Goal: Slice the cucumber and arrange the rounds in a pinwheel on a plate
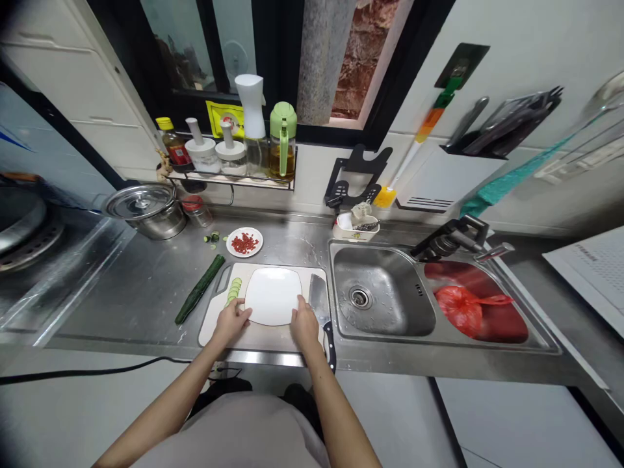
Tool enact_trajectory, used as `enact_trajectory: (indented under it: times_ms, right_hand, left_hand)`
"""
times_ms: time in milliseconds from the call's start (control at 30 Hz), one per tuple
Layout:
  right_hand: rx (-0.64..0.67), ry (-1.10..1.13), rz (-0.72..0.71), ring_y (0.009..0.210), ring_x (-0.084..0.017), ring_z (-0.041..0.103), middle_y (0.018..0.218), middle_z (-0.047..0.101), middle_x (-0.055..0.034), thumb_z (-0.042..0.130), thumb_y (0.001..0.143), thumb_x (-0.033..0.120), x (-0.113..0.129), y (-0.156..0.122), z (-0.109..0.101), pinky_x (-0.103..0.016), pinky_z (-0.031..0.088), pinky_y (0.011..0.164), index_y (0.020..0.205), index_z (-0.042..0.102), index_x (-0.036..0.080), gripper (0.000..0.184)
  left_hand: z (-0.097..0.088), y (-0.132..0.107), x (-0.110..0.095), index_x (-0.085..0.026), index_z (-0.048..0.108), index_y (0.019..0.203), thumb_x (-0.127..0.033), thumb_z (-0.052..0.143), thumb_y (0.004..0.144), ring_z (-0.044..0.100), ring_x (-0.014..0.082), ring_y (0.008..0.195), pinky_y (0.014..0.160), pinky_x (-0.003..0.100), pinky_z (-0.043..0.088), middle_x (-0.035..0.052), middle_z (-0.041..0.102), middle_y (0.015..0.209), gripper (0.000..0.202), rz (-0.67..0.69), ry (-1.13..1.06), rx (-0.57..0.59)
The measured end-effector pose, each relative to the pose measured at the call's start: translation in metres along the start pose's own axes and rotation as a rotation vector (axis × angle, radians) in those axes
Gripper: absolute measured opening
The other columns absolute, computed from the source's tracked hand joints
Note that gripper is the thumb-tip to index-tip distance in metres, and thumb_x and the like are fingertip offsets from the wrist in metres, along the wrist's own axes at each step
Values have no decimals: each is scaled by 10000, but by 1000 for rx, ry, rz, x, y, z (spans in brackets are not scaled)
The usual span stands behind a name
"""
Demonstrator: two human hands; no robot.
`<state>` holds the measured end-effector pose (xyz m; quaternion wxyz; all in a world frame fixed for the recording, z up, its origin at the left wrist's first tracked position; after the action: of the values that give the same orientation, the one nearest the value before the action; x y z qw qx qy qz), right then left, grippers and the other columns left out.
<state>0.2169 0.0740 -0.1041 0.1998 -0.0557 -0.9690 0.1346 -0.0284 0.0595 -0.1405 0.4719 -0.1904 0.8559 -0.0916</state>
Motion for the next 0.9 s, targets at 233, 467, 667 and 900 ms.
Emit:
enact_trajectory:
  times_ms: [233,467,667,900]
  right_hand:
    - [31,4,-28,1108,-222,591,1266,604,-164,378,942,190,3,0,-3,-276,402,923,1439,386,100,506]
    - [-12,-77,45,1051,-247,606,1290,579,-157,406,947,287,-2,-1,-13,-315,423,839,1451,370,146,524]
    - [-41,-23,17,1037,-238,607,1204,629,-133,401,952,308,0,-2,-18,-309,423,827,1422,413,144,497]
    - [-87,44,-15,1026,-231,619,1151,657,-134,401,937,285,-3,-8,-21,-299,425,864,1391,452,115,487]
  left_hand:
    - [-56,-7,10,-172,586,1127,-366,542,818,622,168,664,653,258,432,-6,631,708,368,71,68,-184]
    - [-80,-8,36,-178,607,1010,-351,559,809,605,177,728,671,266,397,11,629,753,269,51,277,-199]
    - [-71,-16,35,-180,601,917,-401,600,791,604,194,766,666,268,378,35,631,794,254,67,386,-165]
    - [-65,-18,37,-187,582,840,-399,591,801,586,197,783,691,274,367,50,624,841,216,74,431,-185]
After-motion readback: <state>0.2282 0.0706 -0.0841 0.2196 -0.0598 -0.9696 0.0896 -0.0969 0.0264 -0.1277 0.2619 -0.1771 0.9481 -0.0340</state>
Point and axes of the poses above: each hand's wrist, its own y-axis towards the middle knuckle, its own z-axis out of the palm, x = y × z, the point moved 9 cm from there along y, towards the middle knuckle
